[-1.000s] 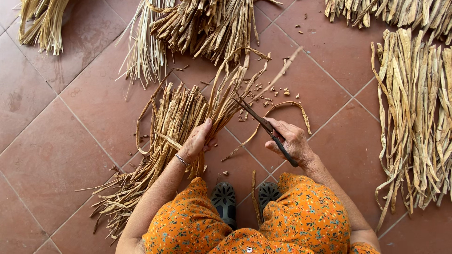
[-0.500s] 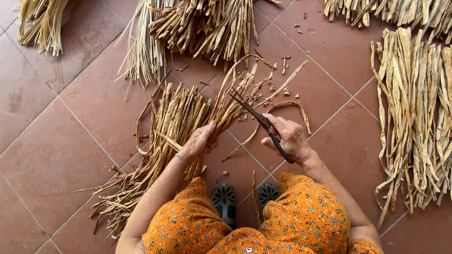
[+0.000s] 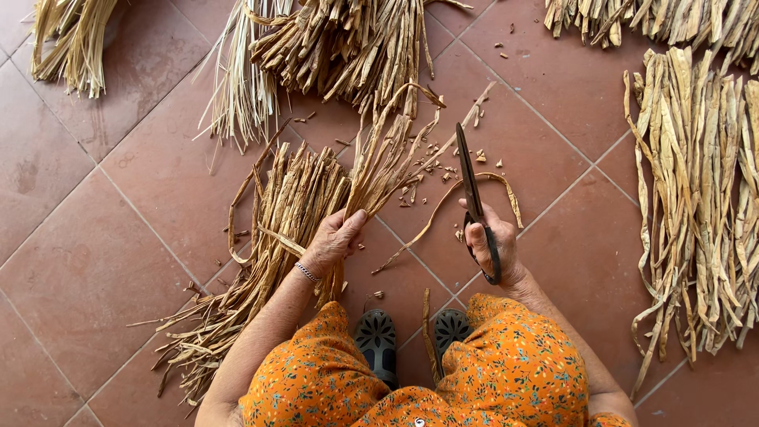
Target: The person sits on a tiled floor and uses shears to trim the ends of bundles of dried plant strips. They repeatedly pick up bundles, align the ends, cut them, and place the trimmed bundles aside. Small cut pieces accumulate on the floor.
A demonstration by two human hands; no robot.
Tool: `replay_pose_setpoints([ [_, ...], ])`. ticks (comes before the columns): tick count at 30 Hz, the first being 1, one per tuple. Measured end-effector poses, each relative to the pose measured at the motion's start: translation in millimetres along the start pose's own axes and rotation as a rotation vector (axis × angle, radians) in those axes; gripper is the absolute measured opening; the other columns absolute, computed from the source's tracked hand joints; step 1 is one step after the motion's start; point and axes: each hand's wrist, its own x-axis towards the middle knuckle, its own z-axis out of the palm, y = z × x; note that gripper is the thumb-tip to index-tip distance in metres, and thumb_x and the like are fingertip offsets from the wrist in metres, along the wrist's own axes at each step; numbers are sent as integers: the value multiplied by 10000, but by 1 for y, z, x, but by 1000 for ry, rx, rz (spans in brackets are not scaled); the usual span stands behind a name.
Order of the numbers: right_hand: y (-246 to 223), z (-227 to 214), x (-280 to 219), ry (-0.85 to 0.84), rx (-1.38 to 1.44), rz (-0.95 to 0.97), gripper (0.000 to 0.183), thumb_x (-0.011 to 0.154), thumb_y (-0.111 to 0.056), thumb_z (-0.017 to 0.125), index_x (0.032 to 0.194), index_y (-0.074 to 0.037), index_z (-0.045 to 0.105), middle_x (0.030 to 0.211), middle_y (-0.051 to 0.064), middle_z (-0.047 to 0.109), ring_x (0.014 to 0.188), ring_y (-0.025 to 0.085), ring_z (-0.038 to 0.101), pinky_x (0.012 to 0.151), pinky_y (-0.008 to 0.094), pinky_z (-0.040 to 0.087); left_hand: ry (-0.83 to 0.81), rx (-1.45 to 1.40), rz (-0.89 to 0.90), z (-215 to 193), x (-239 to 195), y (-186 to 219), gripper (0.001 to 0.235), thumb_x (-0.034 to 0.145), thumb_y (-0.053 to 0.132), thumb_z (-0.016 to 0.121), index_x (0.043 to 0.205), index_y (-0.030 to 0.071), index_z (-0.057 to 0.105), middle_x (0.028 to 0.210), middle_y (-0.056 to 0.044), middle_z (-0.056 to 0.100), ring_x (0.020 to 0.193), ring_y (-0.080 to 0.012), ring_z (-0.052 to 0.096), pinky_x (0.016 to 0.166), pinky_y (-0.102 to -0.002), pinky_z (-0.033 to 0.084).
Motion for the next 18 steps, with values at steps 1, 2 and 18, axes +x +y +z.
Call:
replay_pose_setpoints([
  [1, -2, 0, 0, 3, -25, -20, 722, 1058, -593, 425, 1375, 39, 572, 654, -30, 568, 565, 66, 570, 533, 239, 471, 8, -28, -3, 0, 1, -2, 288, 1009, 401, 622, 949, 120, 648, 623, 66, 470, 499, -45, 392, 436, -230, 335],
  [2, -4, -1, -1, 7, -50, -41, 725, 1062, -598, 423, 1385, 34, 568, 670, -28, 577, 586, 66, 581, 557, 242, 482, 15, -56, -5, 0, 2, -4, 255, 1002, 368, 643, 971, 118, 675, 627, 74, 471, 499, -40, 388, 433, -224, 328],
  [18, 41, 15, -44, 174, -276, 66, 627, 930, -471, 752, 1354, -28, 621, 765, 18, 667, 640, 112, 655, 519, 278, 542, 153, -152, 39, -9, 1, 0, 259, 995, 369, 687, 1019, 115, 645, 669, 64, 571, 509, -36, 467, 424, -217, 371],
])
